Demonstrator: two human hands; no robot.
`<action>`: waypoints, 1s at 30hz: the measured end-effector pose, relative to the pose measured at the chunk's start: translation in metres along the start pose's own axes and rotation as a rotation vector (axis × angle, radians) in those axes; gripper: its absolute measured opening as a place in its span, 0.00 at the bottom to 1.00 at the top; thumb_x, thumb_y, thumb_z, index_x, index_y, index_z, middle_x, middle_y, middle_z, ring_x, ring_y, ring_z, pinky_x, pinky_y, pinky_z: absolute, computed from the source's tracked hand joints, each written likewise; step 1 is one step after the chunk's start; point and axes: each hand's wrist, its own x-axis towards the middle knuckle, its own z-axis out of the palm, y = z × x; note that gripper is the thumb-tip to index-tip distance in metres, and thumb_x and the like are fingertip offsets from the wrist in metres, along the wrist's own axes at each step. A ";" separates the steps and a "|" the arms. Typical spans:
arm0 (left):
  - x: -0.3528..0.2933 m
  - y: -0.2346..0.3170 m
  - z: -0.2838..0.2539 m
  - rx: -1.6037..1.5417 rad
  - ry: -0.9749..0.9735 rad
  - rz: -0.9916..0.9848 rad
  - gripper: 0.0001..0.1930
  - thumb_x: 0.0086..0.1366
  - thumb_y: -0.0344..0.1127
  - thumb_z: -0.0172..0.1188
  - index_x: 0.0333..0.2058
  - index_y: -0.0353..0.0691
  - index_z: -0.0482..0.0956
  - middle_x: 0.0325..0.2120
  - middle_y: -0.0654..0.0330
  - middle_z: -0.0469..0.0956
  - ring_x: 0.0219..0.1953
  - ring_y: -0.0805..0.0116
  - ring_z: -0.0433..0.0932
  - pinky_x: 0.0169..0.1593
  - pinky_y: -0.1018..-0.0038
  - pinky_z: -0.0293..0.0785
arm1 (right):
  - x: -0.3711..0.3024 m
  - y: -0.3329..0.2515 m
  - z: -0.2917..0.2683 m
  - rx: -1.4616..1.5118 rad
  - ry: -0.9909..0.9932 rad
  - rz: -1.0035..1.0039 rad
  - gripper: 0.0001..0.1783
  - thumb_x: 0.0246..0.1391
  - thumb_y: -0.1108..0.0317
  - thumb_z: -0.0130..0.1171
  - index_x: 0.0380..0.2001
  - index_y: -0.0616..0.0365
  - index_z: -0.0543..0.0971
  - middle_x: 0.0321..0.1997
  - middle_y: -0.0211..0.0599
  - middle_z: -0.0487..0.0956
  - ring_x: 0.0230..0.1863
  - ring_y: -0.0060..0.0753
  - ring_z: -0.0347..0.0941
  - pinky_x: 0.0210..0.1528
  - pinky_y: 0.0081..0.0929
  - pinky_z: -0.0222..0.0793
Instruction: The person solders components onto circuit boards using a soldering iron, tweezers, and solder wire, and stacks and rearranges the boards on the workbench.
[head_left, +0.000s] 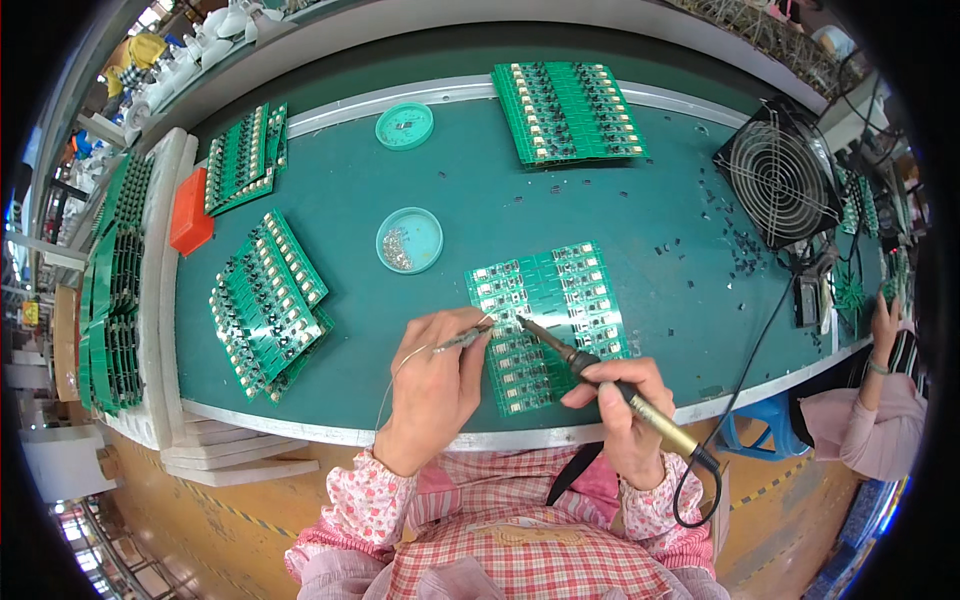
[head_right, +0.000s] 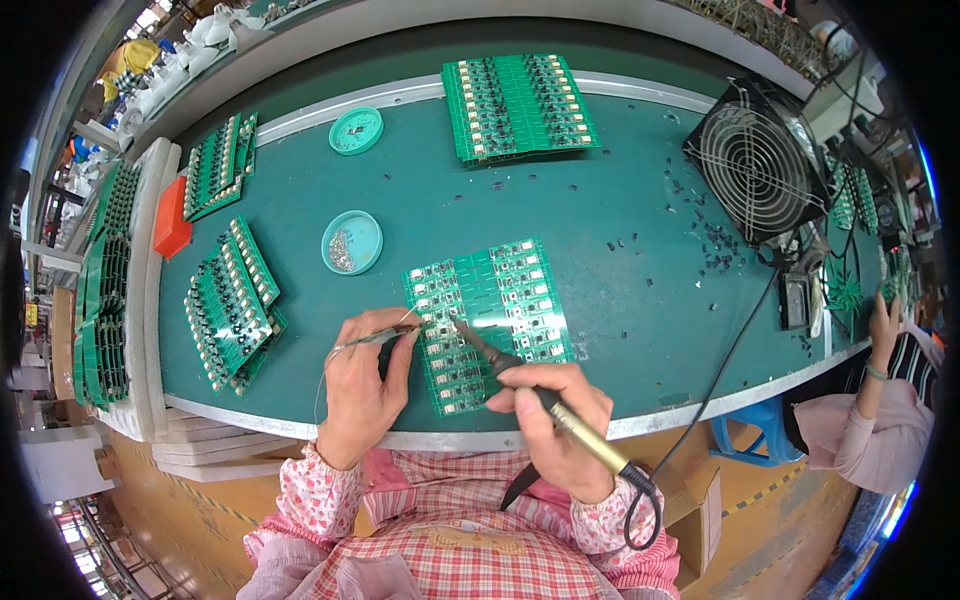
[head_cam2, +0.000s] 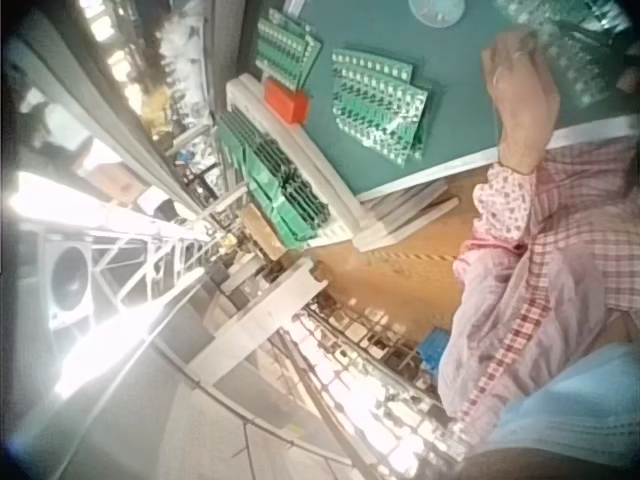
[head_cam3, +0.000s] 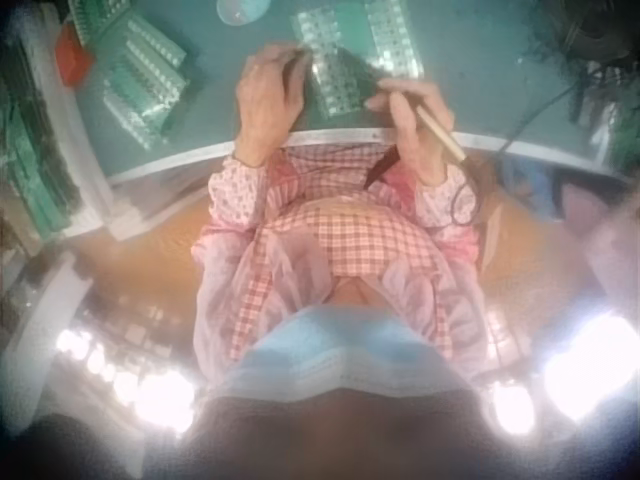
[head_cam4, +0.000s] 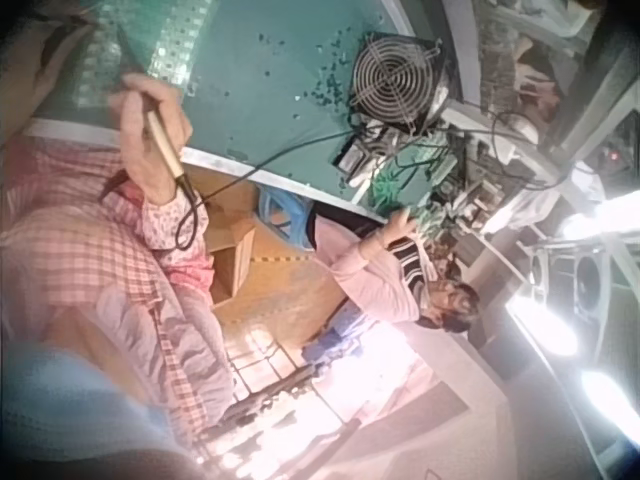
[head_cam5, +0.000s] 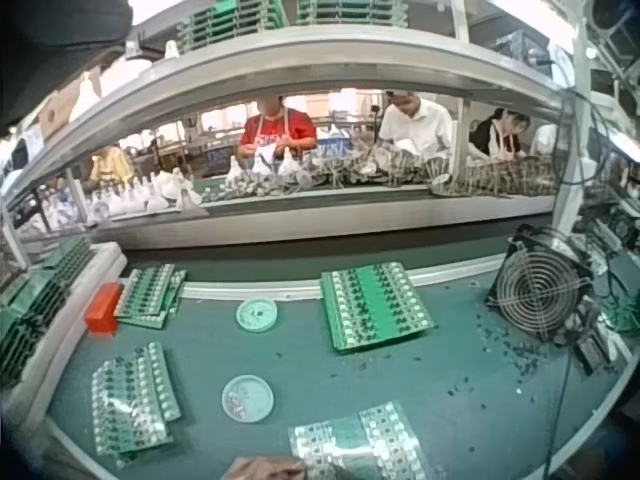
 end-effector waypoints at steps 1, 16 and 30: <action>0.002 -0.001 0.002 0.006 0.002 0.014 0.08 0.59 0.21 0.62 0.38 0.35 0.78 0.38 0.55 0.82 0.38 0.52 0.80 0.43 0.64 0.74 | 0.000 0.002 -0.001 -0.001 0.005 -0.014 0.08 0.62 0.72 0.56 0.42 0.64 0.78 0.32 0.41 0.85 0.33 0.30 0.84 0.36 0.27 0.78; 0.001 0.005 -0.006 -0.039 -0.053 -0.123 0.09 0.60 0.20 0.62 0.40 0.34 0.78 0.39 0.54 0.82 0.40 0.53 0.80 0.44 0.66 0.75 | 0.008 -0.001 -0.002 -0.148 0.075 -0.182 0.09 0.58 0.73 0.59 0.42 0.61 0.82 0.30 0.38 0.84 0.27 0.31 0.77 0.33 0.28 0.72; -0.034 0.013 -0.051 0.005 -0.265 0.264 0.18 0.48 0.22 0.69 0.39 0.40 0.78 0.41 0.62 0.81 0.44 0.62 0.80 0.54 0.61 0.71 | 0.006 -0.023 0.024 -0.576 -0.270 -0.395 0.16 0.40 0.68 0.76 0.35 0.47 0.84 0.32 0.34 0.71 0.28 0.35 0.73 0.27 0.31 0.71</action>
